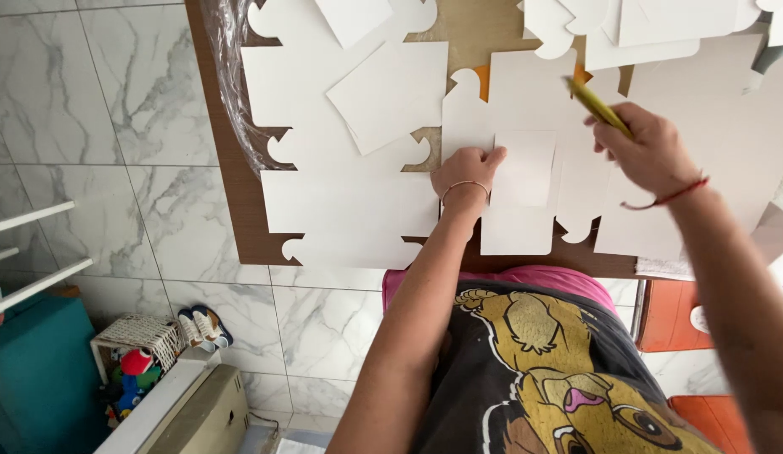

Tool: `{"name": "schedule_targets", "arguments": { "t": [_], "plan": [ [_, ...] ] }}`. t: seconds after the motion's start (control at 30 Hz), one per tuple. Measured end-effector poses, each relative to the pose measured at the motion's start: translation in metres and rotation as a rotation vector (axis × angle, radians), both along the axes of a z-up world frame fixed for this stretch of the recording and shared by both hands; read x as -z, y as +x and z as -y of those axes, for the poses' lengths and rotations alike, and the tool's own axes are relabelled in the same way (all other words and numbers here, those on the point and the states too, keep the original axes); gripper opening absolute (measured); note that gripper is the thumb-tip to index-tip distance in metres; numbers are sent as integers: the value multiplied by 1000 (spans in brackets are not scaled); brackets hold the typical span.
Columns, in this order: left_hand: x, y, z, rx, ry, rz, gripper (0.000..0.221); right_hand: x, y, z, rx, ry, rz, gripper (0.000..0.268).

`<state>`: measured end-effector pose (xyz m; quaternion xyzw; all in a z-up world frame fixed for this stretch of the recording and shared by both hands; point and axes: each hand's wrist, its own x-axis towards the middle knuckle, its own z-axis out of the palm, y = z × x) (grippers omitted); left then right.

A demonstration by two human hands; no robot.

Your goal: Cutting out paper patterns with scissors and scoring fold lines with a utility knife

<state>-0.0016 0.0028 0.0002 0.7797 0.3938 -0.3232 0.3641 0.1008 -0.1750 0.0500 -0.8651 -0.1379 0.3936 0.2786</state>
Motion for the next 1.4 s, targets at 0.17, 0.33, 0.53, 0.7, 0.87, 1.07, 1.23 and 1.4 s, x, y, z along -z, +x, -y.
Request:
{"name": "schedule_targets", "arguments": {
  "t": [0.17,0.33,0.53,0.7,0.87,1.07,1.23,1.4],
  "plan": [
    [-2,2,-3,82,-143,-103,34,6,-36,-11,498,163,-200,12],
    [-2,-14,-5,42,-196,85,26,43,-60,-10,701,114,-74,11],
    [2,-16,0,97,-170,60,21,61,-69,-13,713,-11,-25,15],
    [9,-18,3,90,-186,31,21,51,-72,-17,718,-58,65,21],
    [17,-20,3,111,-152,55,19,42,-71,-20,833,-33,-20,23],
    [11,-17,1,139,-127,40,19,80,-67,-3,849,49,-12,17],
    [11,-15,0,125,-135,62,18,74,-67,-7,836,29,11,13],
    [-20,6,-5,246,-87,-2,32,87,-67,-7,751,29,16,20]
  ]
}}
